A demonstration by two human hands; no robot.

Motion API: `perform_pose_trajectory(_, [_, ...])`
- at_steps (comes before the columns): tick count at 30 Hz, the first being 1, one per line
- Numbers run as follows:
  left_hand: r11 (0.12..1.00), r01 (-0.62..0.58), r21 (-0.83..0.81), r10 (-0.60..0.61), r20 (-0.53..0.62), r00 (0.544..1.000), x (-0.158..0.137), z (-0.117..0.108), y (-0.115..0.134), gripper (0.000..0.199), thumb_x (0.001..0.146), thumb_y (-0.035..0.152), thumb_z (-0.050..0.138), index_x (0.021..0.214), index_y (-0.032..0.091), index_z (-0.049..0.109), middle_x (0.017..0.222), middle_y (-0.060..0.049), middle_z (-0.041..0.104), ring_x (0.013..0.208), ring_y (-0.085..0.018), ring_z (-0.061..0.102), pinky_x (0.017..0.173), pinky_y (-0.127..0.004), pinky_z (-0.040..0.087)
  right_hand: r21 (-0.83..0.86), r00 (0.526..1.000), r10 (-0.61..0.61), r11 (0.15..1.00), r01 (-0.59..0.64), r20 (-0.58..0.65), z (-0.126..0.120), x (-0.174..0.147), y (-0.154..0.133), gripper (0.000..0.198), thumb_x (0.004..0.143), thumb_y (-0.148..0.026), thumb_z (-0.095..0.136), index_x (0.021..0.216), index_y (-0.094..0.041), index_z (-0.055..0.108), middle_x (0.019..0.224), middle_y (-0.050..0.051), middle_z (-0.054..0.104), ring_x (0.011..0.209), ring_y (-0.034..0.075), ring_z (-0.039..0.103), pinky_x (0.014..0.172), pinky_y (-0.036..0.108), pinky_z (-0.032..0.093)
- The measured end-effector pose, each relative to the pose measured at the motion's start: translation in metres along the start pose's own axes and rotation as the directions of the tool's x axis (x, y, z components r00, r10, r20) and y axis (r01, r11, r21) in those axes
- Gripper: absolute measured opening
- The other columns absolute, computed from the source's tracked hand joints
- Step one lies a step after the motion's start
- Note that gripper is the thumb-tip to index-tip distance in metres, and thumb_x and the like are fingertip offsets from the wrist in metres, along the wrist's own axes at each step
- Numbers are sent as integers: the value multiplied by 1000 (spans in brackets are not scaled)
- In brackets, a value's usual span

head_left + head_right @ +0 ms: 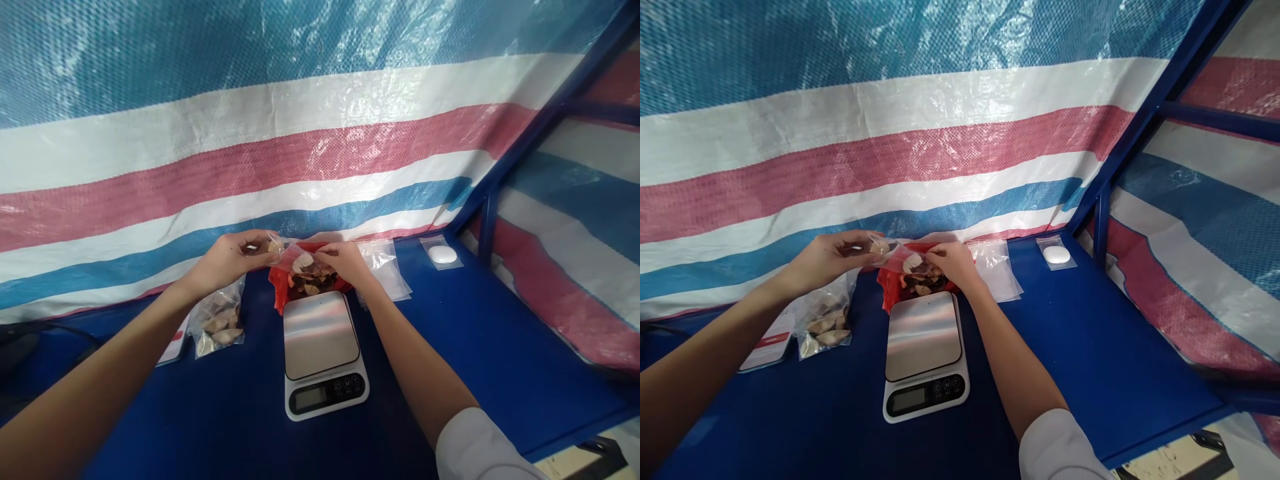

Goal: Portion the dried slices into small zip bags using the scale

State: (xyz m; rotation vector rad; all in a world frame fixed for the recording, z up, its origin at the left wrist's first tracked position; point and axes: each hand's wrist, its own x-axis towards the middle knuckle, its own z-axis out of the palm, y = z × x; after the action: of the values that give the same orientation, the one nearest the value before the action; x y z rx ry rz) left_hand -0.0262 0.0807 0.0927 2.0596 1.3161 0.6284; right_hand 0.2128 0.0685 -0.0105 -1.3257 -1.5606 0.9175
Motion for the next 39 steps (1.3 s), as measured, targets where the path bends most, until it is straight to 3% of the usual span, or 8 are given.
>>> perform_pose_trajectory(3, [991,19,-132,-28,-66,997,-1,2,-2,56,67,60,80,107,22,75,111,-8,76,99,-26,71,89,-37,59,-22,1000,-2,1000,2,-13,2,0,0,21,84,-37,65,81,-22,80,73,2,74,70,18,67,65,28,52])
perform_pose_trajectory(6, [980,24,-197,-53,-141,989,0,5,-2,56,65,57,83,109,21,75,111,-8,77,102,-28,71,94,-39,58,-56,1000,16,998,-17,-23,2,-1,-3,21,83,-36,65,80,-22,80,68,1,73,68,17,66,64,27,51])
perform_pose_trajectory(11, [986,23,-164,-63,-239,969,2,11,-3,34,72,49,77,93,22,80,100,-4,79,100,-26,71,95,-35,56,-25,999,48,999,-49,-11,0,-2,-6,18,83,-34,67,84,-23,82,76,3,76,73,19,68,67,29,55])
perform_pose_trajectory(15, [995,40,-95,-68,-314,947,0,13,-2,28,74,45,73,87,21,80,90,-3,79,93,-25,72,91,-35,58,13,998,57,998,-57,1,-2,-2,-5,15,81,-31,69,85,-24,82,82,4,77,77,21,70,69,30,57])
perform_pose_trajectory(25, [999,-46,21,50,-322,945,-1,15,14,30,80,47,68,90,22,78,97,-4,78,93,-24,71,87,-31,58,7,997,65,998,-66,31,-1,-2,-4,18,80,-33,68,79,-21,80,68,1,72,66,17,67,62,27,55])
perform_pose_trajectory(33, [999,9,-38,-20,-278,960,-13,17,-5,43,75,55,71,98,20,77,103,-7,78,94,-25,72,89,-34,58,-105,996,66,992,-72,-65,-2,-3,-8,18,82,-30,64,79,-22,80,78,3,77,76,20,68,70,30,55])
perform_pose_trajectory(37, [1000,6,-1,-6,-289,957,-13,16,-5,35,78,52,67,88,19,76,90,-6,78,85,-23,71,84,-33,58,-55,993,75,995,-80,-92,0,-3,-10,18,83,-32,65,83,-22,80,81,3,77,78,20,70,71,30,56])
perform_pose_trajectory(39, [1000,-2,8,4,-317,949,-11,16,0,33,79,50,65,87,20,76,88,-5,77,83,-22,71,81,-32,57,61,988,127,991,-122,-83,0,-4,-13,20,82,-35,68,88,-21,80,83,4,77,81,22,72,69,31,58])
